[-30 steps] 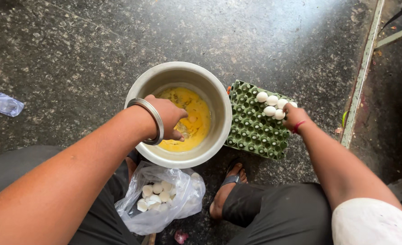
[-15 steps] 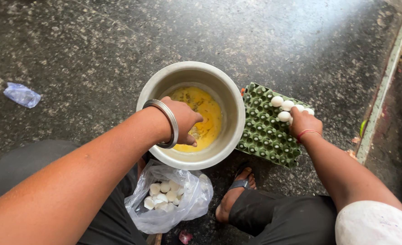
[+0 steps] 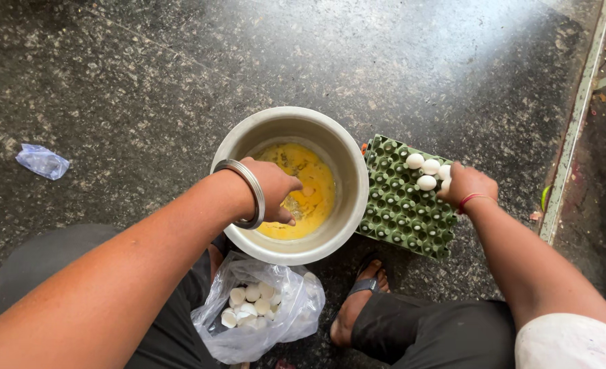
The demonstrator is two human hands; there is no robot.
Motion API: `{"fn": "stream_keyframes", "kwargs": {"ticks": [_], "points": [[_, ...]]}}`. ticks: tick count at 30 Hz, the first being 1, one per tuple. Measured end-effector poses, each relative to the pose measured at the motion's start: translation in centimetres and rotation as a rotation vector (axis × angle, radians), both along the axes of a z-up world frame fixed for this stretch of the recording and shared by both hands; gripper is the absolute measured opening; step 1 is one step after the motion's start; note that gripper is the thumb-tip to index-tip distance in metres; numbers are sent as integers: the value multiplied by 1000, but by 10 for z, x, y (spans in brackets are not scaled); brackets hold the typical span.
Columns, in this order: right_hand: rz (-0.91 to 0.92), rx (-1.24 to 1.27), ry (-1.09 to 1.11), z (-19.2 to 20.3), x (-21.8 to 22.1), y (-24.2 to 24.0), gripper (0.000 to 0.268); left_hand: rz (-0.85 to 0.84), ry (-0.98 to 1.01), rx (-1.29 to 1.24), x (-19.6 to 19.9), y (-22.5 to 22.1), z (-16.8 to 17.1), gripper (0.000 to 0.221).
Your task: The person cracks several eggs one by one into a large bowl and places the empty shells into a plastic bag.
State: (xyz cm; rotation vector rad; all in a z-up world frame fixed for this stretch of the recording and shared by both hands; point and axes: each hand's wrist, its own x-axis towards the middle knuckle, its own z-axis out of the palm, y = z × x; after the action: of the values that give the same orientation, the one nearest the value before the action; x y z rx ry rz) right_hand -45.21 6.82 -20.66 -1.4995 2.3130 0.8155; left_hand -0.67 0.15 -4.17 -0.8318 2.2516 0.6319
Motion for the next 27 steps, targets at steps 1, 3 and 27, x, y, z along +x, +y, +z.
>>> {"fn": "stream_keyframes", "kwargs": {"ticks": [1,3,27], "points": [[-64,-37,-11,10,2,-4,64,-3,10,-5,0,-1,-1,77],[-123,-153,-50,31,10,-10,60,-7,26,-14,0,-2,-1,76],[254,-175,-575,75,245,53,45,-2,169,-67,5,-9,-13,64]]}}
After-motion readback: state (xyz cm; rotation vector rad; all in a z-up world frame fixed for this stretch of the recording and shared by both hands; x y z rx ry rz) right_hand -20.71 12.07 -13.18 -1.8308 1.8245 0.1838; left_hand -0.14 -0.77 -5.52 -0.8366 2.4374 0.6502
